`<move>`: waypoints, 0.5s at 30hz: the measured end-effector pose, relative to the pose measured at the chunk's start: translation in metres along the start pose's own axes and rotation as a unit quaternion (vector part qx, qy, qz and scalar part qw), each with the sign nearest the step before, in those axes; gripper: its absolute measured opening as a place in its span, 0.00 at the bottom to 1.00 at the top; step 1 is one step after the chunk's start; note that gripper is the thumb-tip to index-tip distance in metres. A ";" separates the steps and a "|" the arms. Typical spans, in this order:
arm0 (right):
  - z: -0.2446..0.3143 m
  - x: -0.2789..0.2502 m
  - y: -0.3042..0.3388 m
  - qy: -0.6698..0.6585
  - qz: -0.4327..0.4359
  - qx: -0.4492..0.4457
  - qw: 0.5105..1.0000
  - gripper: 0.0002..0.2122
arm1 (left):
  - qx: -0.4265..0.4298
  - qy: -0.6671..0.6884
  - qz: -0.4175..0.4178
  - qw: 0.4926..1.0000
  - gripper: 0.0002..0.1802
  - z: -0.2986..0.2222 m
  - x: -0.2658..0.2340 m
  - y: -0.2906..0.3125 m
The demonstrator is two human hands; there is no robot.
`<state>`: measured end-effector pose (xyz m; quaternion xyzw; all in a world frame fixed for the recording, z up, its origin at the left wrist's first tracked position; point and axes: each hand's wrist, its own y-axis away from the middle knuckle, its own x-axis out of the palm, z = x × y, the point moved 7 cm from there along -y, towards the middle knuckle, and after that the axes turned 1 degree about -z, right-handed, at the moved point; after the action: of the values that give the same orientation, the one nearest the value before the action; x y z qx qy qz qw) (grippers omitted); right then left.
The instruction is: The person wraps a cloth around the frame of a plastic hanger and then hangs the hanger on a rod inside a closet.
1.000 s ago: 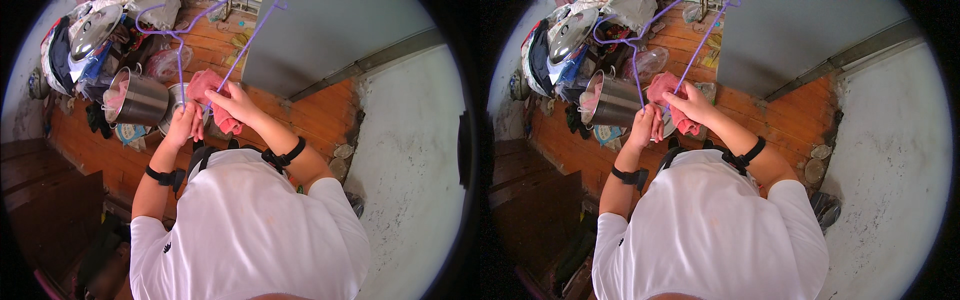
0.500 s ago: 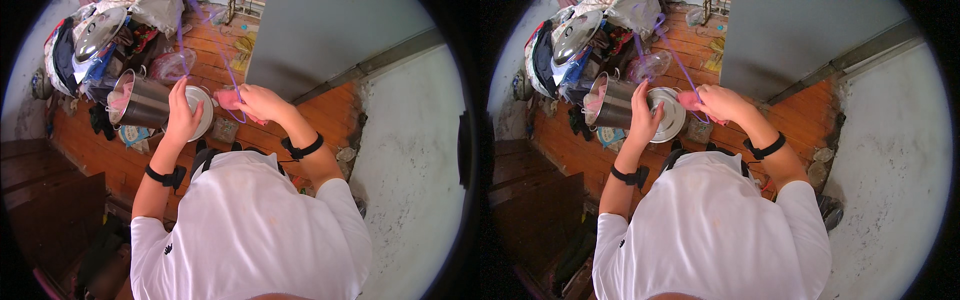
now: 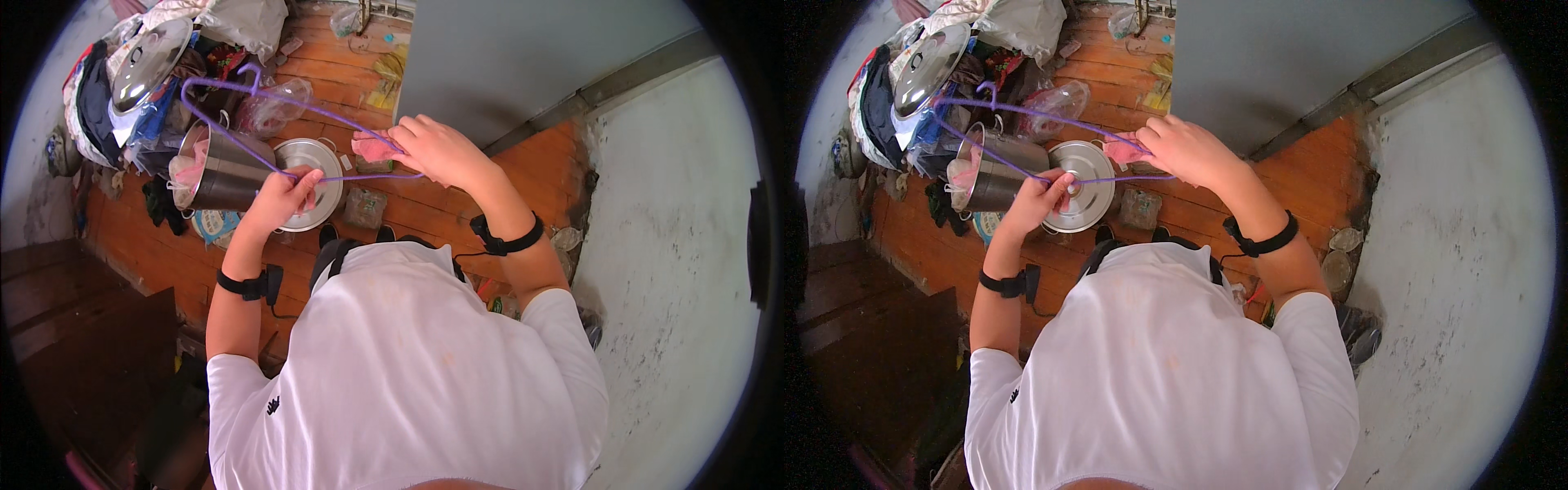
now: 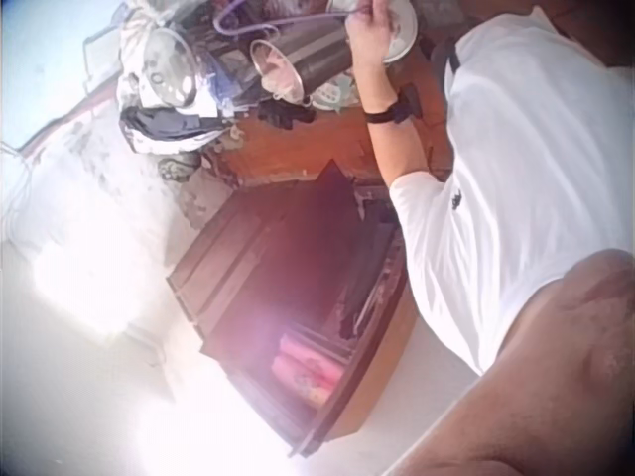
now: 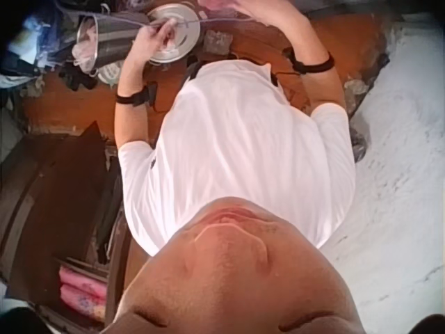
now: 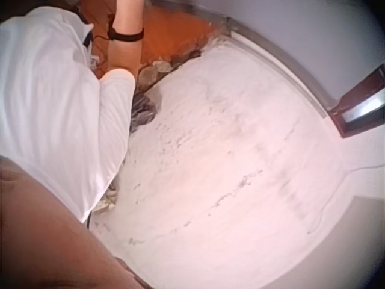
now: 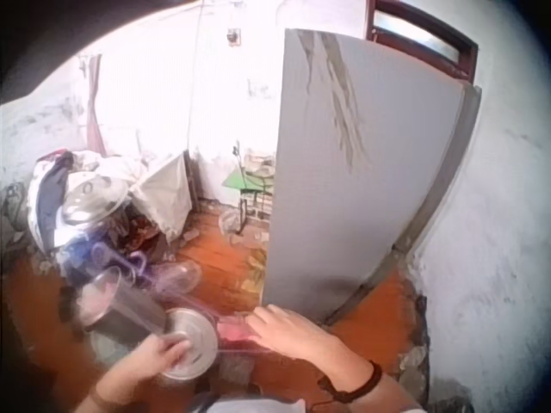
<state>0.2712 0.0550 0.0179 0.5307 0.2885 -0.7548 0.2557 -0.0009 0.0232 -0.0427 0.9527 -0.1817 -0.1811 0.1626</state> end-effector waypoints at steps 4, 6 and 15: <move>-0.031 -0.004 0.003 -0.090 -0.028 0.069 0.993 0.20 | 0.067 -0.014 -0.073 0.995 0.26 0.016 -0.006 -0.001; -0.057 -0.011 0.013 -0.266 -0.033 0.240 0.933 0.24 | 0.067 0.035 -0.083 0.994 0.26 0.021 -0.010 0.007; -0.068 0.020 0.018 -0.365 -0.219 0.306 0.852 0.22 | 0.071 0.136 -0.123 0.980 0.28 0.014 -0.004 0.018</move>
<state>0.3221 0.0886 -0.0224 0.1918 0.0373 -0.9807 -0.0049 -0.0149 0.0056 -0.0469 0.9927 -0.0516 -0.0547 0.0947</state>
